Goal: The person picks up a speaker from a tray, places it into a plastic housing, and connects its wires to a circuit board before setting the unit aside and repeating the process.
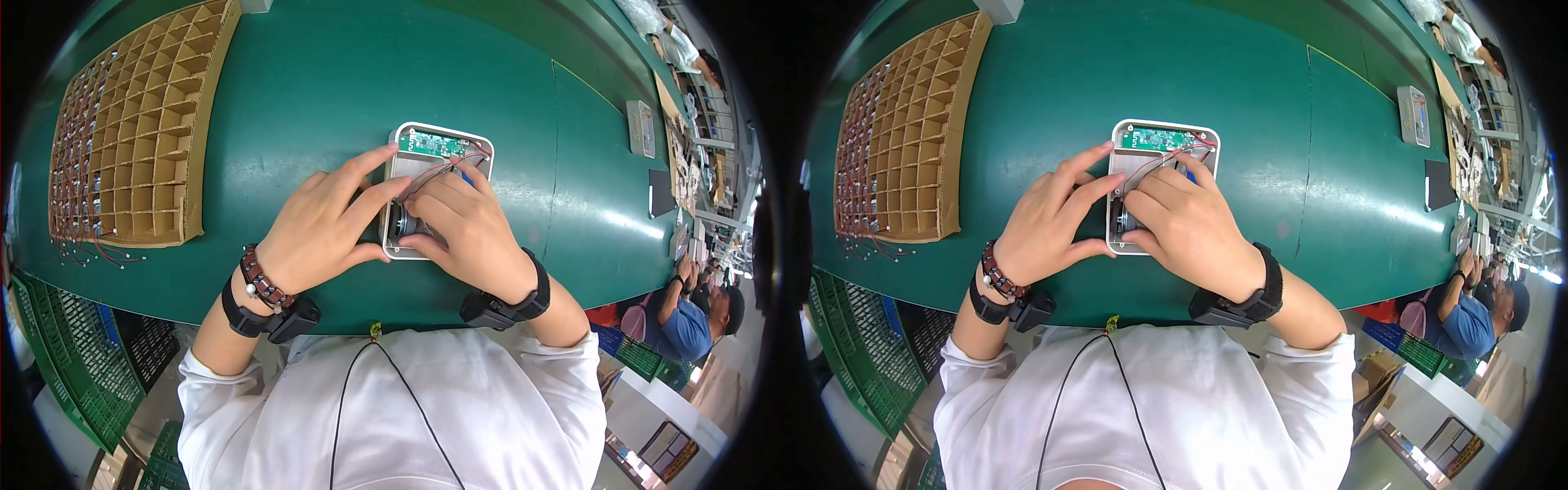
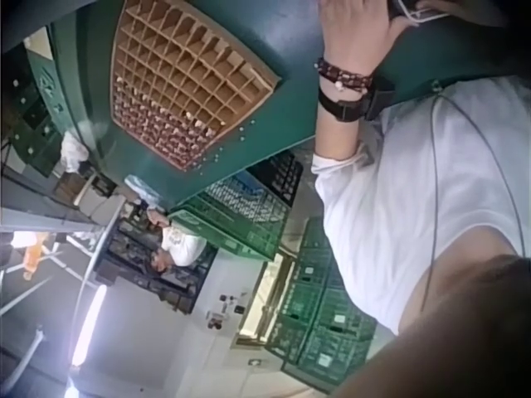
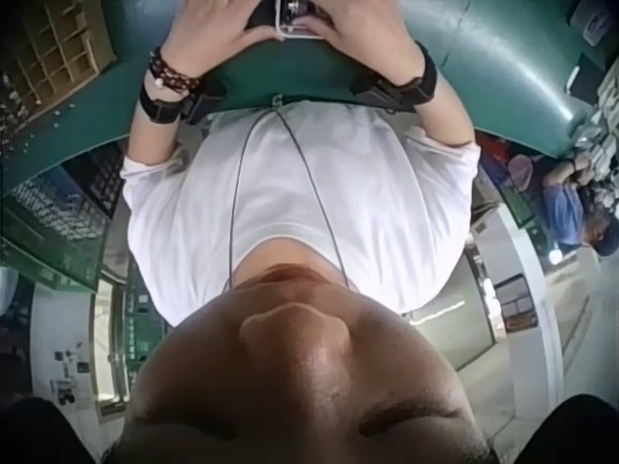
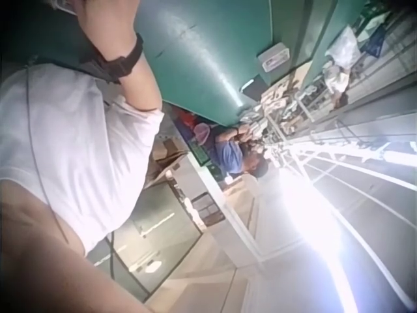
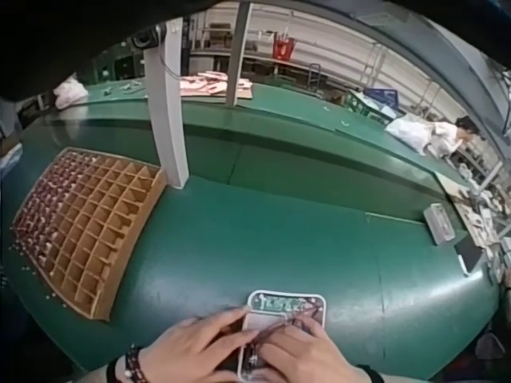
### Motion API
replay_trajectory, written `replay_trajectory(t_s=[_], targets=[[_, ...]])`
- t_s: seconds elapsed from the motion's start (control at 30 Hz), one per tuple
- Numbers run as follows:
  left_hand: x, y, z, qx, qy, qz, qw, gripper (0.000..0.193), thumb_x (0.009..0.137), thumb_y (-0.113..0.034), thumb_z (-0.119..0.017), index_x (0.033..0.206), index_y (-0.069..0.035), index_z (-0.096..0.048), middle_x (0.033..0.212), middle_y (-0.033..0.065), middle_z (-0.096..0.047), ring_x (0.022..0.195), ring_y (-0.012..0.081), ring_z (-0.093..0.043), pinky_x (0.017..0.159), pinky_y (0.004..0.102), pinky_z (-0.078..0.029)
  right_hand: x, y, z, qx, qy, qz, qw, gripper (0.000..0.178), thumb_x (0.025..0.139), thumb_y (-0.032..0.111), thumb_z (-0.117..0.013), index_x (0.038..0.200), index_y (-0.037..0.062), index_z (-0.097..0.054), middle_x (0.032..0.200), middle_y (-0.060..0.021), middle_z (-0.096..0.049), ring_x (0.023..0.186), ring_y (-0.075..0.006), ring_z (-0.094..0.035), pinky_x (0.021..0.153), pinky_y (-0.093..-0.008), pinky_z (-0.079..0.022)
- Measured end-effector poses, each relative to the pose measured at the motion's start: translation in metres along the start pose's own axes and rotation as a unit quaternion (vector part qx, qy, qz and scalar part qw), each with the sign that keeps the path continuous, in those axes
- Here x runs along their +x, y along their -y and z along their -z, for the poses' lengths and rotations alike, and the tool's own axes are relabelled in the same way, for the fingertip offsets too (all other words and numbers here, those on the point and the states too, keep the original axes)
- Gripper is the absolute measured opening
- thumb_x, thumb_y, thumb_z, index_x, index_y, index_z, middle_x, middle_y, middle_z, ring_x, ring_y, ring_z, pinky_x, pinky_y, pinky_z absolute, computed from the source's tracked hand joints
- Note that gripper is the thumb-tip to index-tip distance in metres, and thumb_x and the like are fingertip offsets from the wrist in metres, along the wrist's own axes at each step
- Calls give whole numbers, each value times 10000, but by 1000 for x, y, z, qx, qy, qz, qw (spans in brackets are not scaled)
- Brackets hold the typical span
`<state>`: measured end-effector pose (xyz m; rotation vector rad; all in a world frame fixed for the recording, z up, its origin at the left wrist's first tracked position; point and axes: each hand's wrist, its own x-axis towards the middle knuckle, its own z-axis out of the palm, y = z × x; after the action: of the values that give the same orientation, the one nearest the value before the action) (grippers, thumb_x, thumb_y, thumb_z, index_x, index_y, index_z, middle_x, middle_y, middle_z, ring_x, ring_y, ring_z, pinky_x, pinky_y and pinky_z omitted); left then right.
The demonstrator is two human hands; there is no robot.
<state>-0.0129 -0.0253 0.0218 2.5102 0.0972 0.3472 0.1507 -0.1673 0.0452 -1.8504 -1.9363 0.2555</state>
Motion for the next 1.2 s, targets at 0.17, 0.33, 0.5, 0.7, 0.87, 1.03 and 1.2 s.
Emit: replay_trajectory(t_s=[0.17, 0.33, 0.5, 0.7, 0.87, 1.03, 1.2], targets=[[-4, -5, 1, -4, -13, 6, 1000, 661, 639, -330, -775, 1213, -108, -534, 1379, 103, -423, 911, 247, -582, 795, 375, -471, 1, 4, 2, 0, 11, -11, 1000, 351, 638, 194, -785, 912, 82, -596, 911, -38, -604, 918, -252, -572, 978, -466, -364], [-14, -13, -6, 53, -16, -15, 998, 519, 661, -281, -766, 1125, -119, -600, 1242, 80, -514, 868, 232, -573, 756, 356, -465, 0, 1, 3, 12, 12, -19, 1000, 349, 640, 194, -782, 909, 79, -592, 909, -46, -599, 919, -250, -573, 991, -473, -360], [-16, -8, -11, 31, -28, -7, 999, 406, 706, -270, -732, 1074, -130, -632, 1046, 45, -568, 804, 222, -545, 688, 350, -435, -1, -6, 2, -18, 13, 34, 999, 353, 642, 200, -786, 912, 84, -589, 911, -44, -605, 918, -239, -574, 994, -480, -353], [-17, -5, -14, 16, -27, -14, 999, 371, 741, -277, -698, 1080, -144, -628, 953, 25, -577, 777, 223, -525, 656, 354, -400, 3, -6, 1, 16, 12, 17, 1000, 343, 658, 204, -781, 921, 94, -589, 916, -35, -613, 912, -223, -572, 984, -498, -341], [-16, -5, -16, 23, -29, -3, 999, 339, 741, -275, -706, 1063, -186, -646, 922, -29, -560, 785, 173, -515, 644, 321, -389, 6, -7, 2, 39, 25, 11, 999, 337, 652, 196, -781, 910, 92, -591, 902, -28, -614, 910, -221, -570, 956, -486, -351], [-15, -5, -18, 2, -48, 21, 999, 277, 737, -280, -705, 995, -190, -662, 865, -35, -546, 761, 158, -505, 653, 317, -368, 9, -5, 2, 26, 24, 8, 999, 333, 631, 186, -788, 884, 92, -591, 883, -18, -617, 902, -221, -567, 932, -471, -359], [-19, -10, -20, 60, -24, 28, 997, 200, 744, -283, -707, 924, -203, -671, 753, -45, -499, 721, 142, -482, 637, 314, -334, 10, -2, 2, 19, 30, -11, 999, 316, 636, 191, -780, 867, 93, -589, 884, -15, -619, 895, -220, -566, 935, -465, -357]])
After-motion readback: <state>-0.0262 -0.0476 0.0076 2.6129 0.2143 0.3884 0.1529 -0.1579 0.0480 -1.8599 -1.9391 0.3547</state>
